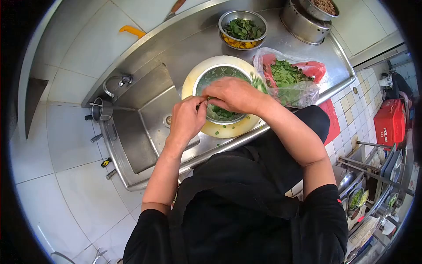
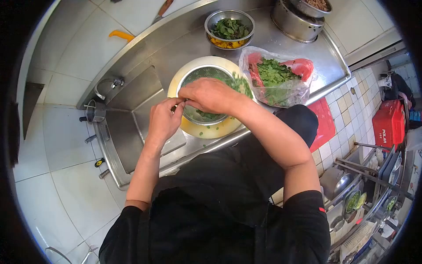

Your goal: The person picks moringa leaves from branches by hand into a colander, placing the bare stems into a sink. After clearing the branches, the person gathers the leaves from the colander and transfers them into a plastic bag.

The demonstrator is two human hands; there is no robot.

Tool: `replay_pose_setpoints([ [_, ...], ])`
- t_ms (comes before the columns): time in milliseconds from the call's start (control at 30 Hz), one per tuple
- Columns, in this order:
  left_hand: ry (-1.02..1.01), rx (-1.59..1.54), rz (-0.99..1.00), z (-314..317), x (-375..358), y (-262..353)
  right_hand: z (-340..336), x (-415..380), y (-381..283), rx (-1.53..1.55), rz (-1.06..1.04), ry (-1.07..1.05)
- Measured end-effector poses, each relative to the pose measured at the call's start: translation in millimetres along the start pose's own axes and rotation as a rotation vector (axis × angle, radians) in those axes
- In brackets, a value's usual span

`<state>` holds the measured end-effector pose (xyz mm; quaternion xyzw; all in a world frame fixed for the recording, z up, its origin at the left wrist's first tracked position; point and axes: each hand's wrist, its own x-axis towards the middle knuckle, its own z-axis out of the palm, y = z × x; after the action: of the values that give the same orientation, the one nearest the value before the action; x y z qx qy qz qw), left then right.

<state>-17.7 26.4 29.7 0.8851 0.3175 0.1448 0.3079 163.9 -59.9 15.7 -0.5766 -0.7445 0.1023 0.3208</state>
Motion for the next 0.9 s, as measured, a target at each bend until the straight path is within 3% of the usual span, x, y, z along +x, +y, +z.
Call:
replay_pose_setpoints([
  [67,-0.026,0.011,0.084,4,-3,-4,-2,-4,2,0.057,0.055,-0.038],
  [167,-0.054,0.052,0.092,8,-1,-4,-4,-7,2,0.004,-0.044,-0.028],
  [300,-0.04,0.031,0.104,13,7,-1,-11,-5,6,0.115,0.047,-0.055],
  [400,-0.061,-0.05,0.068,14,8,0,-17,-5,9,0.226,0.106,-0.095],
  [467,-0.194,-0.157,-0.068,12,9,2,-23,-7,12,0.255,0.136,-0.136],
  [667,-0.295,-0.174,-0.045,8,6,7,-32,-12,26,0.503,0.23,-0.237],
  [733,-0.308,-0.231,-0.052,10,4,2,-30,-13,33,0.694,0.371,-0.352],
  [867,-0.347,-0.373,-0.06,12,2,-17,-32,-13,41,0.706,0.285,-0.335],
  [900,-0.347,-0.373,-0.058,10,2,-19,-36,-12,39,0.757,0.374,-0.375],
])
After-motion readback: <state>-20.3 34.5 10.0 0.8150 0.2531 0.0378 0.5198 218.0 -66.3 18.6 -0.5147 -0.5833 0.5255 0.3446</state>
